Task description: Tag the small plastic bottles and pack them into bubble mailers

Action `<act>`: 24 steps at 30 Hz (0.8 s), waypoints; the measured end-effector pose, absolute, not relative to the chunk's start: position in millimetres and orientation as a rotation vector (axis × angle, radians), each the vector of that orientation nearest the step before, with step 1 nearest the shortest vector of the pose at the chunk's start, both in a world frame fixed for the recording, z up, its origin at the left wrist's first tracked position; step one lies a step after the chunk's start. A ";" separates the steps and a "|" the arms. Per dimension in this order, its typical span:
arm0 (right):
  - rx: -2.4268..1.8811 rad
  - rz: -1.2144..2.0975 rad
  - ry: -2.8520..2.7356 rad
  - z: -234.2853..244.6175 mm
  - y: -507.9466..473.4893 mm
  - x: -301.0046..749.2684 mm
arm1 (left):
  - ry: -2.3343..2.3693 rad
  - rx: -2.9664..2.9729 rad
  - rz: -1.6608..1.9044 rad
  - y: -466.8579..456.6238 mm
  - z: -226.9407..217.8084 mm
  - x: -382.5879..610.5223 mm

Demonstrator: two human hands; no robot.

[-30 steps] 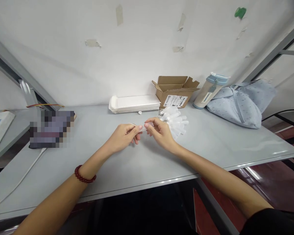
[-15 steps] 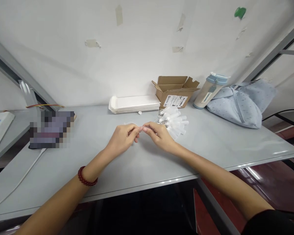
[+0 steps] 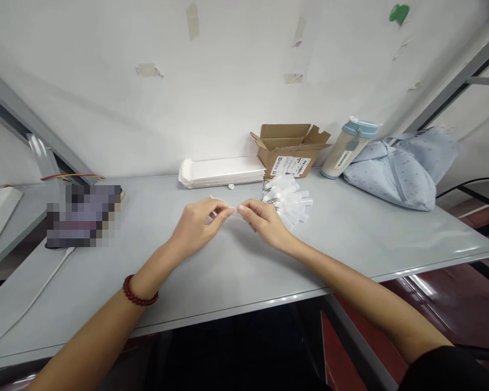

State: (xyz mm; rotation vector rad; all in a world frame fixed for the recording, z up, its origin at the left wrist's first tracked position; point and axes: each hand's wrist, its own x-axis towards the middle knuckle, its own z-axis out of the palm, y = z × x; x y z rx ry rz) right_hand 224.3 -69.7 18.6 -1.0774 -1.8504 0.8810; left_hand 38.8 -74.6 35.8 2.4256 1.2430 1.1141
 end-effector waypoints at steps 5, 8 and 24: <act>-1.320 0.292 -2.015 22.8 -53.8 237.5 | 1.639 2.401 1.125 -58.5 43.1 10.8; -1.481 0.123 -2.068 26.6 -47.9 244.8 | 1.826 2.339 0.728 -52.3 43.6 -3.7; -1.341 -0.028 -2.257 17.8 -53.5 237.0 | 1.475 2.110 0.711 -57.6 30.7 16.3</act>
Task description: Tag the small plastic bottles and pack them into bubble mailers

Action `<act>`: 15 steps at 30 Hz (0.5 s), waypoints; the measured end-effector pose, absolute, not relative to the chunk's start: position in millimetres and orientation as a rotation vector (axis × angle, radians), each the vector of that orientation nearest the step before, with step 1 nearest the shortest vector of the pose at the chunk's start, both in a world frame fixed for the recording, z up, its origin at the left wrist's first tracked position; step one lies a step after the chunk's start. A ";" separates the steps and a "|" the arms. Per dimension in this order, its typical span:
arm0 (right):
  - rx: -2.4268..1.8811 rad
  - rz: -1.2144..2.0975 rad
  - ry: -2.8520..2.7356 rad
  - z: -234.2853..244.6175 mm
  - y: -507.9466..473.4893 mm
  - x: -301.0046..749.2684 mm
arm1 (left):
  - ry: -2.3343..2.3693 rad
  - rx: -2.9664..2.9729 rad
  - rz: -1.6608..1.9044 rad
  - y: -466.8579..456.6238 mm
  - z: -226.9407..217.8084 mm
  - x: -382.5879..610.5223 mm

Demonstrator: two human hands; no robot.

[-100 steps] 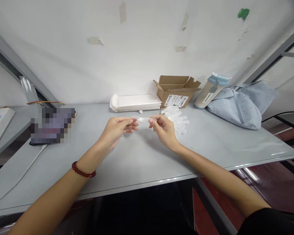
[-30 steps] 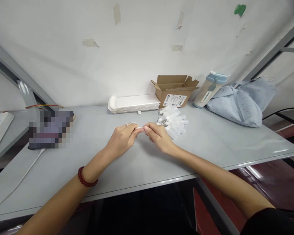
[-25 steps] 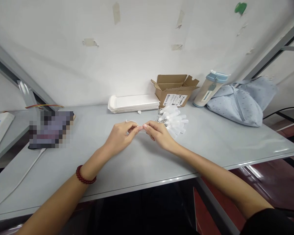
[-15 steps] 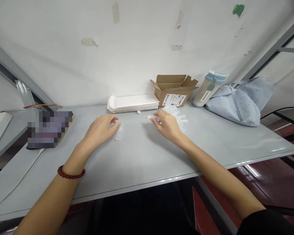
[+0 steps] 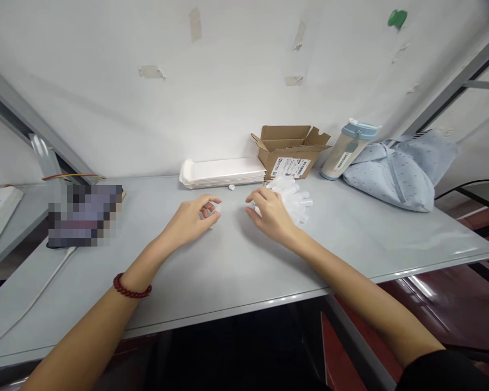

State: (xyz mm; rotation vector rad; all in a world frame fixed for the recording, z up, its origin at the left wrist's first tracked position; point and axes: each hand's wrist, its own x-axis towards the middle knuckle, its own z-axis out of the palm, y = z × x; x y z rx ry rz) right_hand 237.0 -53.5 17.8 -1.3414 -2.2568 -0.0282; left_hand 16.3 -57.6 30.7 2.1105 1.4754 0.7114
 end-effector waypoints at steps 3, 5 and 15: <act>-1.096 0.190 -2.263 13.9 -60.7 230.6 | 1.351 1.976 0.873 -63.3 32.7 26.2; -0.975 0.344 -2.231 12.3 -64.7 228.2 | 1.268 1.873 0.951 -66.8 34.3 32.4; -0.859 0.516 -2.256 12.2 -68.1 225.1 | 1.134 1.592 0.960 -67.5 29.3 42.2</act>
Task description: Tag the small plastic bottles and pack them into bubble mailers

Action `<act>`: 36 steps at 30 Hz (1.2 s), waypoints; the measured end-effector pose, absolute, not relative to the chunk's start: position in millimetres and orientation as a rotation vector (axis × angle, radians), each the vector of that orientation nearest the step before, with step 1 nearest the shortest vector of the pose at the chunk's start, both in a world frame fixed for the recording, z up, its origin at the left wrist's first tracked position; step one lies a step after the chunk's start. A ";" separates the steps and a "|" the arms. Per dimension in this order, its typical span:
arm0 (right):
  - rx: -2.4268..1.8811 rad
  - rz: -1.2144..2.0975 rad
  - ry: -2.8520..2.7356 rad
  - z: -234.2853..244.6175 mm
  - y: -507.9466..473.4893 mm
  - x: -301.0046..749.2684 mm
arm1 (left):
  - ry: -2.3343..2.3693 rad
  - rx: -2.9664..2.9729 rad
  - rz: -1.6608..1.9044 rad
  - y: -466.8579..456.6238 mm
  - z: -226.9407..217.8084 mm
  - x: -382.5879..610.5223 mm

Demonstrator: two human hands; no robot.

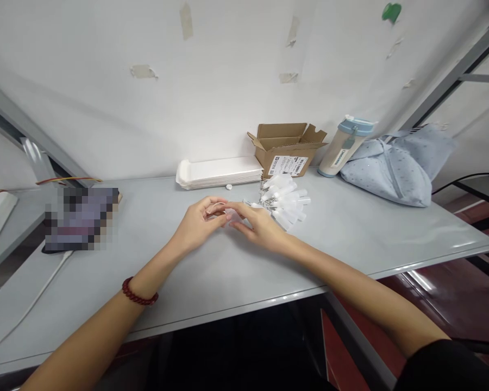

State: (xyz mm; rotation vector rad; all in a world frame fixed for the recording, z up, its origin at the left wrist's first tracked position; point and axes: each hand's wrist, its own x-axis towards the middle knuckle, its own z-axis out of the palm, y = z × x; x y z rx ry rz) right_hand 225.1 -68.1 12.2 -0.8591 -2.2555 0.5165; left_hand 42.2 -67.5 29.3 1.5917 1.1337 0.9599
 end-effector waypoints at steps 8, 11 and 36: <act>-0.937 0.357 -2.262 3.5 -63.8 225.8 | 1.127 1.532 0.950 -60.7 21.7 40.3; -0.966 0.316 -2.220 3.4 -62.0 227.5 | 1.234 1.581 0.957 -55.3 10.8 37.3; -1.050 0.330 -2.168 -3.0 -56.7 229.3 | 1.687 2.300 0.619 27.5 -7.5 63.7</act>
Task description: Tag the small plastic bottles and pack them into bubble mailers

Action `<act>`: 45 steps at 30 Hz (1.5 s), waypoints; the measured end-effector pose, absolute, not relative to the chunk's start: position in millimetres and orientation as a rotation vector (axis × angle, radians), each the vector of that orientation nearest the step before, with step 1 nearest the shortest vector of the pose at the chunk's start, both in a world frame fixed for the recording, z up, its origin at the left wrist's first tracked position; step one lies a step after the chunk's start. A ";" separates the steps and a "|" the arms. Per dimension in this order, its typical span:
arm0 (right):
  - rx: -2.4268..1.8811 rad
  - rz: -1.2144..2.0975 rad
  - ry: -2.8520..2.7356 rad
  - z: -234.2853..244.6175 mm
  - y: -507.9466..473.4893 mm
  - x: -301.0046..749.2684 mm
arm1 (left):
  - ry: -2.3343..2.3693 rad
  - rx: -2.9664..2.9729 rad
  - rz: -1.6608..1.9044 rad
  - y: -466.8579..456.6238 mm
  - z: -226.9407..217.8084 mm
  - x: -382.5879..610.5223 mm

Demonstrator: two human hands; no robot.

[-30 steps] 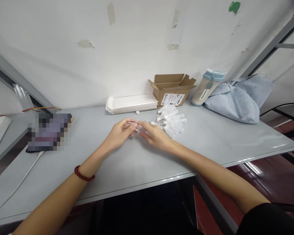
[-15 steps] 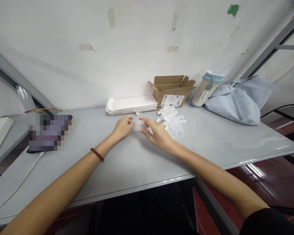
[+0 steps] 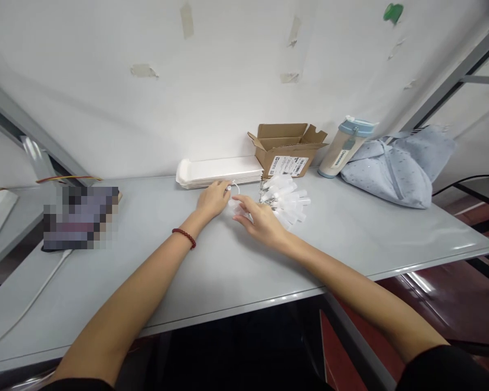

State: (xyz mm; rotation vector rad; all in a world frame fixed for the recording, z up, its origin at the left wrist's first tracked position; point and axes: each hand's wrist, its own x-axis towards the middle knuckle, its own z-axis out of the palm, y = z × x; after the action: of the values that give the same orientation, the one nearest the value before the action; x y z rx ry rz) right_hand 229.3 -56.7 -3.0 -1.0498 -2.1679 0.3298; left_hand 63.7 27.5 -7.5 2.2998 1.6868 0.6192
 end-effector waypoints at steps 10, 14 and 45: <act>-1.083 0.358 -2.144 -2.8 -55.0 229.7 | 1.603 2.218 0.718 28.7 -10.9 58.9; -1.115 0.355 -2.147 -4.2 -51.7 230.6 | 1.535 2.117 0.765 23.8 -7.5 46.7; -1.008 0.216 -2.317 6.6 -52.4 237.6 | 1.084 1.432 0.737 -41.0 42.1 31.0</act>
State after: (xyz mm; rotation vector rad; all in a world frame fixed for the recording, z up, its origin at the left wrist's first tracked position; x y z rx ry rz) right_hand 237.6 -52.4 6.6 -1.0083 -2.3168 0.2156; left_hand 31.0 -41.0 42.1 1.4324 1.0844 0.7371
